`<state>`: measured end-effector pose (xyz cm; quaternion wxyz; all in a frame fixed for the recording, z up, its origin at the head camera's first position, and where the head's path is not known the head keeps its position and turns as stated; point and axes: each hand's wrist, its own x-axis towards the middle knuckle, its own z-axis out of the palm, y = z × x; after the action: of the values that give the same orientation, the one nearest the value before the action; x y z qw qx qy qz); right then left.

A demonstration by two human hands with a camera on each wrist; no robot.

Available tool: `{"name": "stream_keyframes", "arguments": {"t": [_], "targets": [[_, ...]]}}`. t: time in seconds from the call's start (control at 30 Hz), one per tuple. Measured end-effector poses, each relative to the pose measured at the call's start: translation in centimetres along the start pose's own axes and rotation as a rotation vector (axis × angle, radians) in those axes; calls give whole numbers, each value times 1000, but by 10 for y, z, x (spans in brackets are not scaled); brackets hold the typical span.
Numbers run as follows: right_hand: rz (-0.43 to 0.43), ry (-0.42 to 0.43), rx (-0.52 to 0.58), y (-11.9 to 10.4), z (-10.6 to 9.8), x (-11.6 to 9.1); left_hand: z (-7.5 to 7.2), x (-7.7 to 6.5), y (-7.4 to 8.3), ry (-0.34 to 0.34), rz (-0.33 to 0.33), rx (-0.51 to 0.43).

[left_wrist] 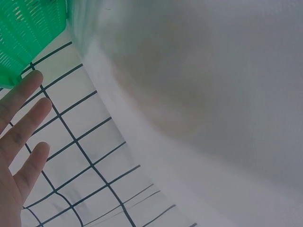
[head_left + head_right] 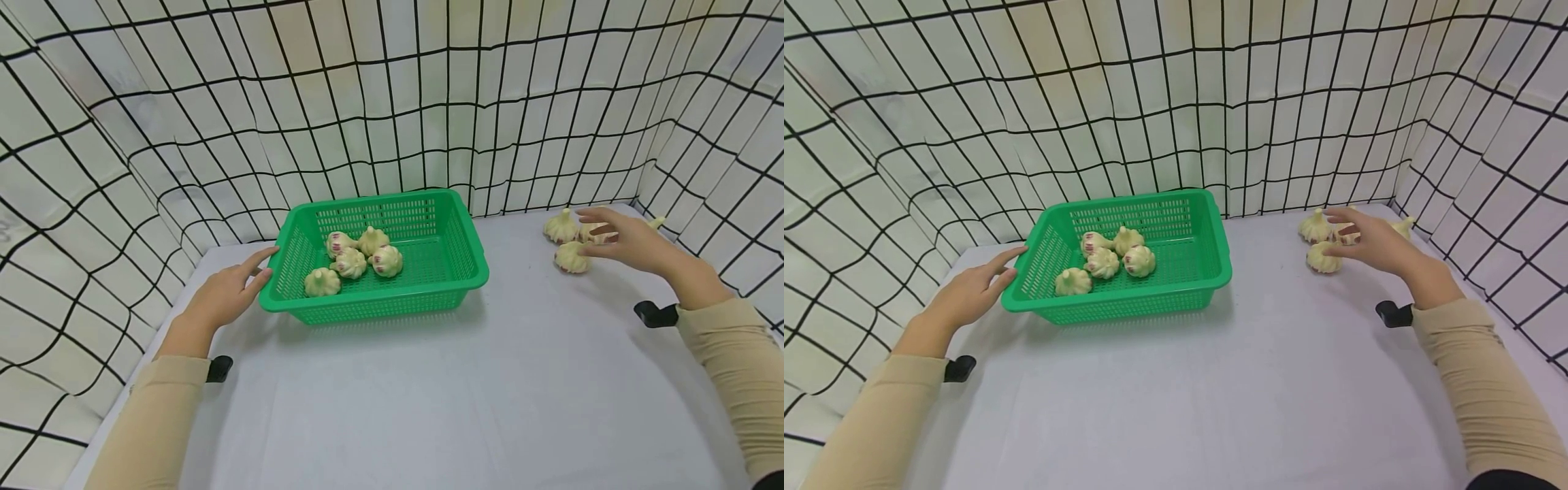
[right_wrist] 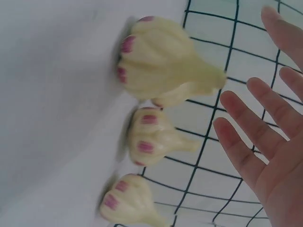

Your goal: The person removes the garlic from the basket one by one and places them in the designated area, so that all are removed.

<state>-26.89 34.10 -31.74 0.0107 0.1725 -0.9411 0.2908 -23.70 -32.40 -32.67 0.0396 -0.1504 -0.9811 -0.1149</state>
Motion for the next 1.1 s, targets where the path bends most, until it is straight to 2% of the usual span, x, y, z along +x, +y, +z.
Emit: {"name": "stream_keyframes", "arguments": {"t": [0.37,0.67,0.93,1.1], "targets": [[-72,-32,-14,-43,-6,17,1,0,-1,0,2,4],[-172,-45,-18,-87,-5,48,-1,1,1,-7,-9,1],[-235,-66,-14,-114,9,78,-2,2,1,-7,-7,6],[-226,-66,24,-131,22,92,0,1,0,-14,-10,4]]}}
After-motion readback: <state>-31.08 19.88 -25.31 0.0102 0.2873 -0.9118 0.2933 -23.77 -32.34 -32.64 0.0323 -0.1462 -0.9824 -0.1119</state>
